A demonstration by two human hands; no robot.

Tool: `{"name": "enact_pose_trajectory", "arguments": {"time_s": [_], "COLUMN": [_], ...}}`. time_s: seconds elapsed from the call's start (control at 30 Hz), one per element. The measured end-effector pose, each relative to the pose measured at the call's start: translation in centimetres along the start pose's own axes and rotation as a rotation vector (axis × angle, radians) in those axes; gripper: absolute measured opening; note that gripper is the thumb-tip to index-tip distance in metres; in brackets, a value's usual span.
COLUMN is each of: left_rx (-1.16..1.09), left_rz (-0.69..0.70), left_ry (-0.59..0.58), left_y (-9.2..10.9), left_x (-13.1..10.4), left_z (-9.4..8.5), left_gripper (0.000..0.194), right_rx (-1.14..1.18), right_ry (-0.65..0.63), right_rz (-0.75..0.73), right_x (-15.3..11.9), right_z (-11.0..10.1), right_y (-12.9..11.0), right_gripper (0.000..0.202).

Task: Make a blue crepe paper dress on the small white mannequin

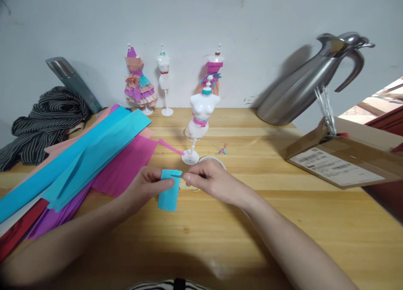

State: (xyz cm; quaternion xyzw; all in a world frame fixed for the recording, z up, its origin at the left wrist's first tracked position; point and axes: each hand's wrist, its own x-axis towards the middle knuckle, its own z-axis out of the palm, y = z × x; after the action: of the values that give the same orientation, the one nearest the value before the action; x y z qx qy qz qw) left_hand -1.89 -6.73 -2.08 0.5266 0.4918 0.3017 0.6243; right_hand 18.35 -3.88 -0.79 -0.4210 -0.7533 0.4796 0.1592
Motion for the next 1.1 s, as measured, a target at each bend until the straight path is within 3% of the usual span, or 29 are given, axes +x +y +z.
{"name": "enact_pose_trajectory", "arguments": {"time_s": [0.7, 1.1], "left_rx": [-0.157, -0.140], "left_rz": [-0.007, -0.015], "left_ry": [-0.066, -0.073], "left_y": [-0.56, -0.87], "left_x": [0.24, 0.40], "left_z": [-0.20, -0.23], "left_gripper": [0.026, 0.030], "right_rx": [0.064, 0.126], "right_ry": [0.009, -0.023], "right_rz": [0.033, 0.067], "right_x": [0.06, -0.02], "right_z": [0.06, -0.11], "right_y": [0.21, 0.14], "right_gripper": [0.058, 0.059]}}
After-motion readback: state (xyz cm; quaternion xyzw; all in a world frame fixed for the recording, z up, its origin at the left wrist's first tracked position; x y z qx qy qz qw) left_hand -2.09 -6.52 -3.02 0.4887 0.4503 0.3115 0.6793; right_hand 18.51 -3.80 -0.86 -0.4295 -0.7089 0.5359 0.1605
